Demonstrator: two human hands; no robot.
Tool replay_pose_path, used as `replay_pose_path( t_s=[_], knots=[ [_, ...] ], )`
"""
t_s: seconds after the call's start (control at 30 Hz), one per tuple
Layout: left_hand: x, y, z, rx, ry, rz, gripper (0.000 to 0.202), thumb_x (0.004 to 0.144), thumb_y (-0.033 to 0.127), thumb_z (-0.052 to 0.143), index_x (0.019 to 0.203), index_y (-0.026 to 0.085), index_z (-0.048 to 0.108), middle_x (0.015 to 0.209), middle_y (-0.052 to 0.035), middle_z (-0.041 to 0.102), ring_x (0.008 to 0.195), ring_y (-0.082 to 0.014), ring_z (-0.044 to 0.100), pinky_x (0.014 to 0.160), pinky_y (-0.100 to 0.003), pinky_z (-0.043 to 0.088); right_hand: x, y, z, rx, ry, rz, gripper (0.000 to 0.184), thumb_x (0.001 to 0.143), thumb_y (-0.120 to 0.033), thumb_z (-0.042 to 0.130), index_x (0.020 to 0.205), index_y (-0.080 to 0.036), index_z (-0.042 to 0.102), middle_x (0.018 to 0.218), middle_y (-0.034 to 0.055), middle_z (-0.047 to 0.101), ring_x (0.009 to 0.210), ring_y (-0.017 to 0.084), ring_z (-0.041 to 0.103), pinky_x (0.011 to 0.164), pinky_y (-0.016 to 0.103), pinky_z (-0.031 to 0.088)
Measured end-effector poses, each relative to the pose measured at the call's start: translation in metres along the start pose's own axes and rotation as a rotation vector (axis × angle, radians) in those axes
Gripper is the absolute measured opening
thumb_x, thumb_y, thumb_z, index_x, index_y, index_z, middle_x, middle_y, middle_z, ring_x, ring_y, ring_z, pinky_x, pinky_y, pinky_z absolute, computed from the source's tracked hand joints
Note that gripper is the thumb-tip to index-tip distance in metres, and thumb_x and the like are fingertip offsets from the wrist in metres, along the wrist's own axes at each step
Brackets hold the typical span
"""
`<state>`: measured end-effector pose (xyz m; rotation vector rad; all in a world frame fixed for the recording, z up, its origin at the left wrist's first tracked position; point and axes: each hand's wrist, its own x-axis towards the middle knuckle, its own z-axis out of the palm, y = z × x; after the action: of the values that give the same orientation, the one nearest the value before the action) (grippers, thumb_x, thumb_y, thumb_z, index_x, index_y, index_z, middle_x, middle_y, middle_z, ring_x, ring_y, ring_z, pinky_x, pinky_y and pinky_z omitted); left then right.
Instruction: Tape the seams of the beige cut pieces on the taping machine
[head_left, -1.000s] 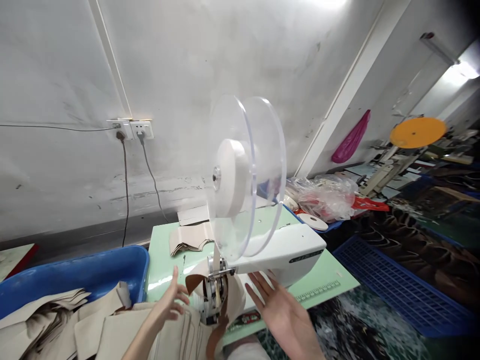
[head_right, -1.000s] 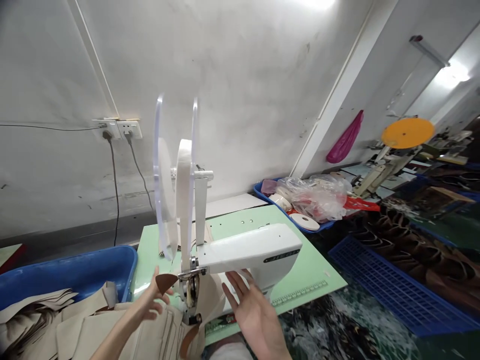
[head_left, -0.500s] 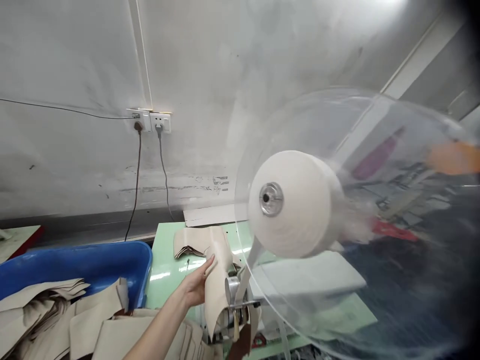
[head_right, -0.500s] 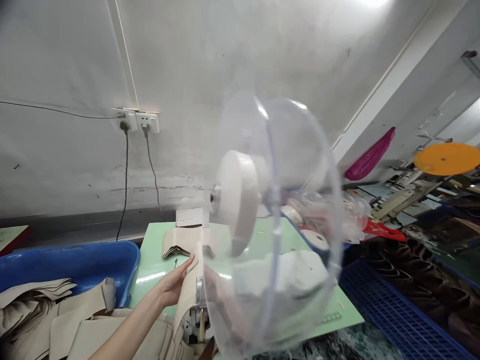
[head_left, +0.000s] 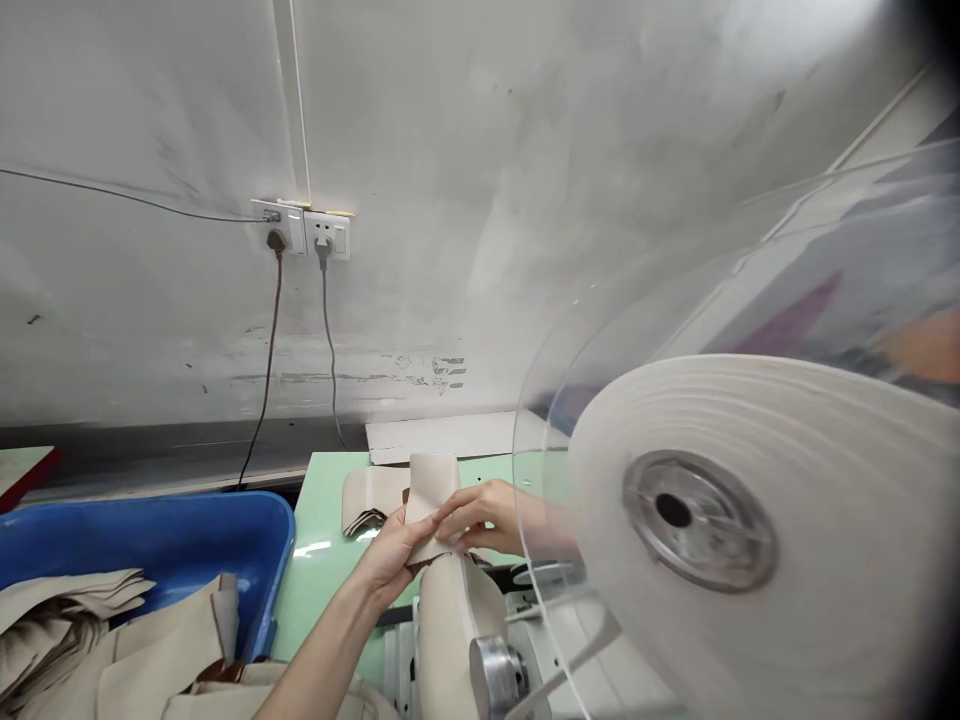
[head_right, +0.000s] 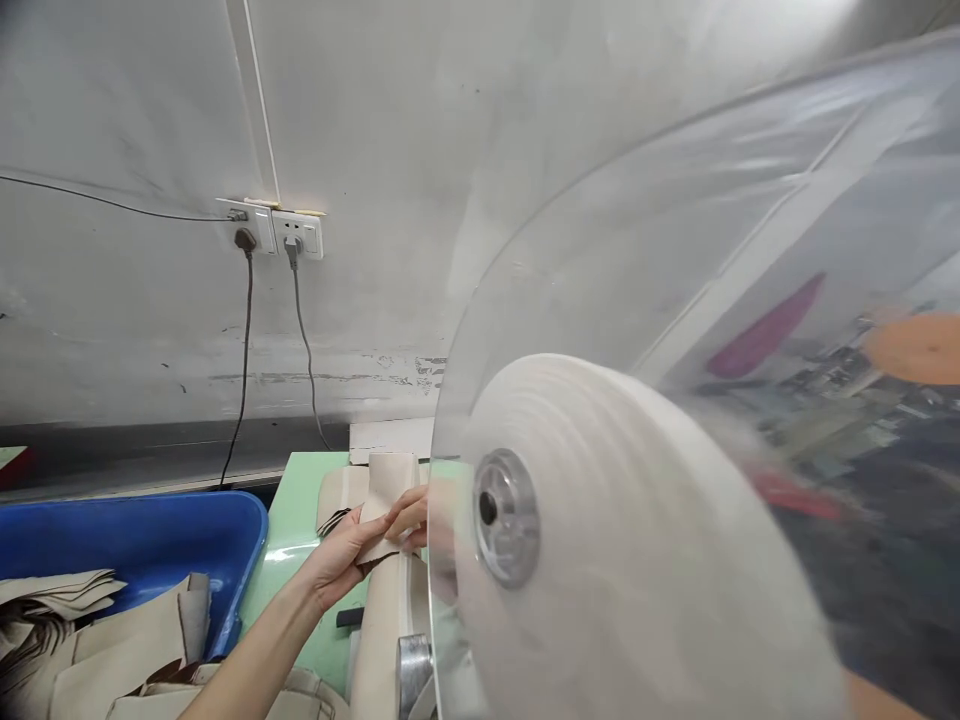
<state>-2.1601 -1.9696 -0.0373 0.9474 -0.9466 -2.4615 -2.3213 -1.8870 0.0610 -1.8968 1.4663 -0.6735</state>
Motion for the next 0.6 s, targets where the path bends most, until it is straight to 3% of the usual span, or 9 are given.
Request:
replay_pose_path(
  t_s=[0.13, 0.4, 0.5, 0.6],
  knots=[
    [-0.001, 0.003, 0.002, 0.048, -0.006, -0.009, 0.056, 0.061, 0.038, 0.087, 0.107, 0.016, 0.064, 0.090, -0.0076, 0.074, 0.077, -0.0217, 0.068, 0.065, -0.028, 0.050, 0.013, 0.000, -0.003, -0.056, -0.176, -0.059, 0.019, 0.088, -0.021, 0.058, 0.092, -0.020, 0.076, 0.109, 0.0026, 0.066, 0.066, 0.007, 0.062, 0.072, 0.021, 0.049],
    [-0.008, 0.018, 0.009, 0.110, -0.036, 0.078, 0.051, 0.059, 0.042, 0.087, 0.095, 0.014, 0.064, 0.077, -0.0035, 0.070, 0.063, -0.0140, 0.061, 0.054, -0.021, 0.044, 0.015, 0.000, -0.002, -0.119, -0.170, 0.030, 0.007, 0.080, -0.014, 0.069, 0.085, -0.017, 0.073, 0.107, 0.0015, 0.055, 0.061, 0.003, 0.057, 0.066, 0.019, 0.046],
    [-0.007, 0.014, 0.009, 0.155, -0.073, 0.122, 0.039, 0.064, 0.038, 0.083, 0.089, 0.015, 0.064, 0.068, -0.0004, 0.066, 0.058, -0.0129, 0.058, 0.051, -0.021, 0.042, 0.016, -0.001, 0.015, -0.294, -0.140, 0.036, 0.007, 0.075, -0.011, 0.072, 0.078, -0.015, 0.068, 0.099, 0.0000, 0.055, 0.056, 0.002, 0.049, 0.058, 0.021, 0.037],
    [-0.003, 0.012, 0.007, 0.244, -0.068, 0.186, 0.028, 0.068, 0.034, 0.078, 0.084, 0.014, 0.065, 0.063, 0.0014, 0.062, 0.054, -0.0122, 0.055, 0.050, -0.022, 0.042, 0.019, 0.000, 0.032, -0.579, -0.125, 0.033, 0.016, 0.075, 0.000, 0.057, 0.079, -0.015, 0.062, 0.092, 0.0010, 0.054, 0.057, 0.006, 0.038, 0.051, 0.024, 0.021]
  ],
)
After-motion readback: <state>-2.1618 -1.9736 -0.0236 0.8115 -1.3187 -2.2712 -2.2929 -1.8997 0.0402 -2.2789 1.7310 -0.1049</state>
